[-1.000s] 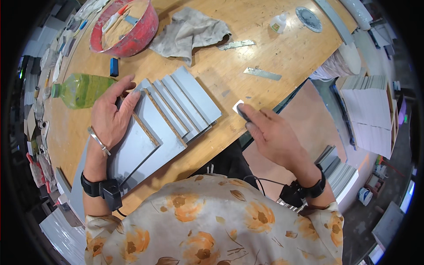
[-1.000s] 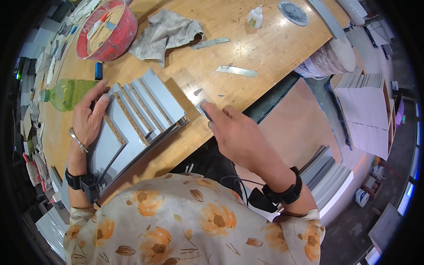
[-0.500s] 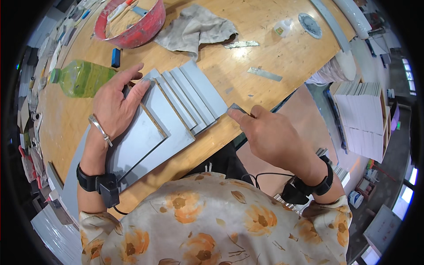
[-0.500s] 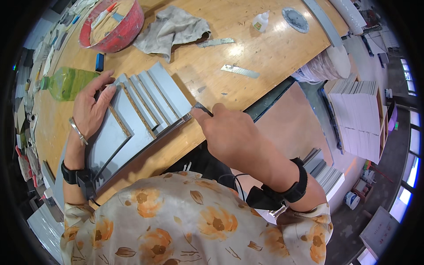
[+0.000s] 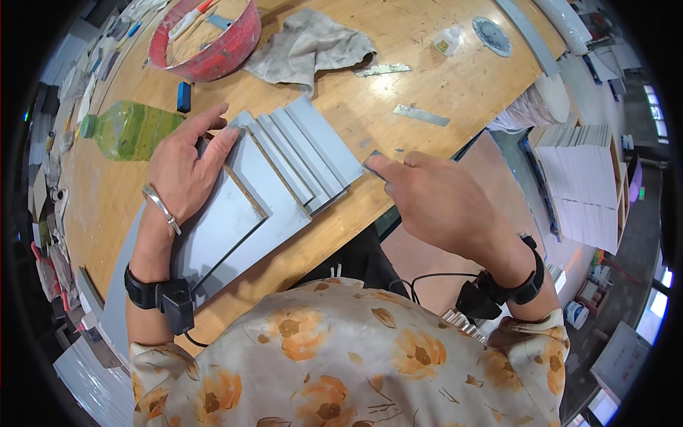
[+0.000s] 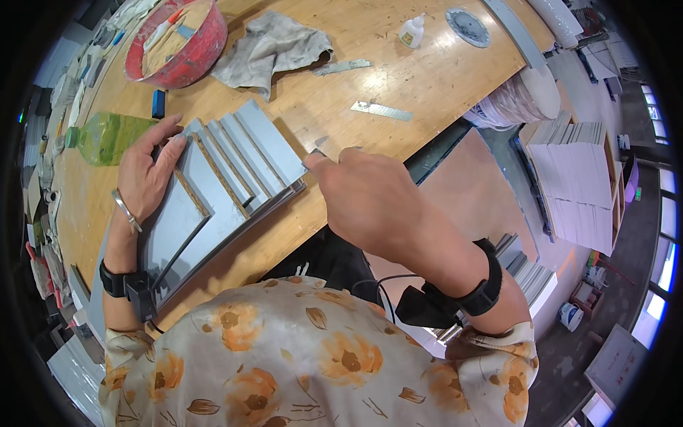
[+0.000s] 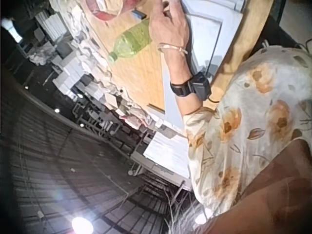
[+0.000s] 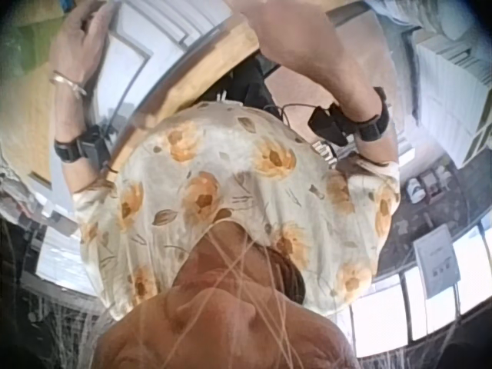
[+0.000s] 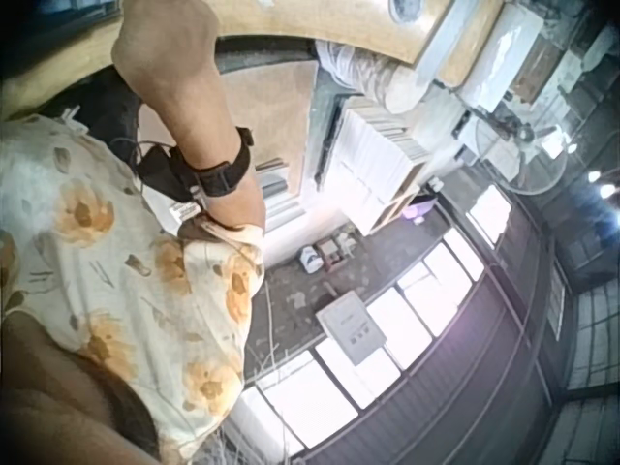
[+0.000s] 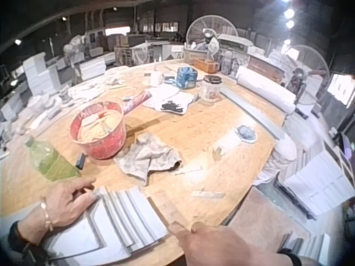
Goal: The person scrapes the edges of wooden panels with a blade, applies glue from a bottle to the grooves, and wipes the surfaces with a cloth.
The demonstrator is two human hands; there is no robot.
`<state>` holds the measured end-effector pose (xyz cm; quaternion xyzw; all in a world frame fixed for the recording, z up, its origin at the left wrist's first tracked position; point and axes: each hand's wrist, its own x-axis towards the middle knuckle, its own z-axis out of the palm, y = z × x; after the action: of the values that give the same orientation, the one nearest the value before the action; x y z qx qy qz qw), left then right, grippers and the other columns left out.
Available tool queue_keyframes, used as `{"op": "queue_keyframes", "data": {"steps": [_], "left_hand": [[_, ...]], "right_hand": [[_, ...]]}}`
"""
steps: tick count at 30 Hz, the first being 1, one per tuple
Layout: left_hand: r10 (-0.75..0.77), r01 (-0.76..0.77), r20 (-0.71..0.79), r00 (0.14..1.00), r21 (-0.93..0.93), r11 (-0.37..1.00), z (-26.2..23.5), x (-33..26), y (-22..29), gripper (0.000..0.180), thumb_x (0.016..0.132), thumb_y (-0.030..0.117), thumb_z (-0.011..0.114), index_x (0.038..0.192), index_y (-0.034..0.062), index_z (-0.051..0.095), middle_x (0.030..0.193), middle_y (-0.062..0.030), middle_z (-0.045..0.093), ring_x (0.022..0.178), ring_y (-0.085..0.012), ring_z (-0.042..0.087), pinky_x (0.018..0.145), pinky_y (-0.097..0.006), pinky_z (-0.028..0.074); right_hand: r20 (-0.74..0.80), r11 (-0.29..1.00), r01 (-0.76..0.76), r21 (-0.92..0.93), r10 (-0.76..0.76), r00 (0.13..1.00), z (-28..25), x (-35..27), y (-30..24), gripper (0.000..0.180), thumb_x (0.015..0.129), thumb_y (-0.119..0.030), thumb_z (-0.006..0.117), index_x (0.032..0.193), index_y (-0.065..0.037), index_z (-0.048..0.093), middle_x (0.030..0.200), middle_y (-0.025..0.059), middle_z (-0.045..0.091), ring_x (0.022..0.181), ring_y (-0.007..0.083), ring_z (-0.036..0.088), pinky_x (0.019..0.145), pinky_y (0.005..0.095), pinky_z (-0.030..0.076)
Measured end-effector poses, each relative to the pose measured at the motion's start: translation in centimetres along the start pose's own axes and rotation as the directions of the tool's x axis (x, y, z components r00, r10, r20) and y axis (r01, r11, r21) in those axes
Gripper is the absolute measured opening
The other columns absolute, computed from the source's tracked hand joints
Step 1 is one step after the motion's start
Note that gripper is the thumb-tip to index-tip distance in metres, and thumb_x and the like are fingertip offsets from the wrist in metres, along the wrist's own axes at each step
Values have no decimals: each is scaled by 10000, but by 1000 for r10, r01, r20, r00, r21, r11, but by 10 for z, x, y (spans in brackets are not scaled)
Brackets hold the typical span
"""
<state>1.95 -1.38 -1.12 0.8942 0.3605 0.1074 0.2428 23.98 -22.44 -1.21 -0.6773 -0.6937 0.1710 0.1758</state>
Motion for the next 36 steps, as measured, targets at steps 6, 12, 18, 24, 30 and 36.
{"op": "queue_keyframes", "data": {"steps": [6,12,18,24,30,36], "left_hand": [[18,-18,-21,1000,-4,1000,0,-1,1,425,862,362,580,1149,49,597,969,-152,658,850,-298,626,767,-359,476],[-23,23,4,1000,3,1000,1,-2,2,429,854,357,590,1152,48,596,961,-145,662,856,-289,625,769,-359,474],[-30,30,11,999,-20,999,1,1,0,425,856,342,589,1151,36,596,963,-150,661,845,-284,624,769,-352,474],[-2,2,6,1000,-19,1000,1,0,3,421,858,334,586,1152,32,593,966,-155,660,842,-286,626,764,-348,477],[-43,43,53,998,1,999,-2,3,4,398,896,278,566,1188,7,565,996,-146,654,900,-205,611,813,-304,462],[-47,48,71,996,-11,999,-3,2,8,404,897,287,562,1187,6,567,1005,-156,650,913,-215,611,818,-304,458]], "right_hand": [[133,993,-93,-68,101,986,2,-3,-13,252,808,-43,468,1004,42,601,658,180,549,624,352,566,550,445,441],[230,981,-191,-30,193,954,13,-20,11,415,843,-78,481,1252,-7,471,877,189,616,795,322,596,670,388,481],[-149,844,-240,480,348,926,19,13,5,573,783,-136,636,1274,29,393,998,243,593,944,360,576,815,386,453],[22,608,-366,704,497,868,64,23,16,599,784,-161,638,1304,15,399,933,184,614,839,266,599,771,345,466],[98,562,-452,693,547,831,63,-8,34,506,847,-125,538,1317,-1,398,918,162,612,789,222,582,759,298,452],[-88,770,-327,548,441,893,50,-20,29,476,884,-137,494,1330,-19,380,1016,185,598,833,281,596,783,331,453]]}}
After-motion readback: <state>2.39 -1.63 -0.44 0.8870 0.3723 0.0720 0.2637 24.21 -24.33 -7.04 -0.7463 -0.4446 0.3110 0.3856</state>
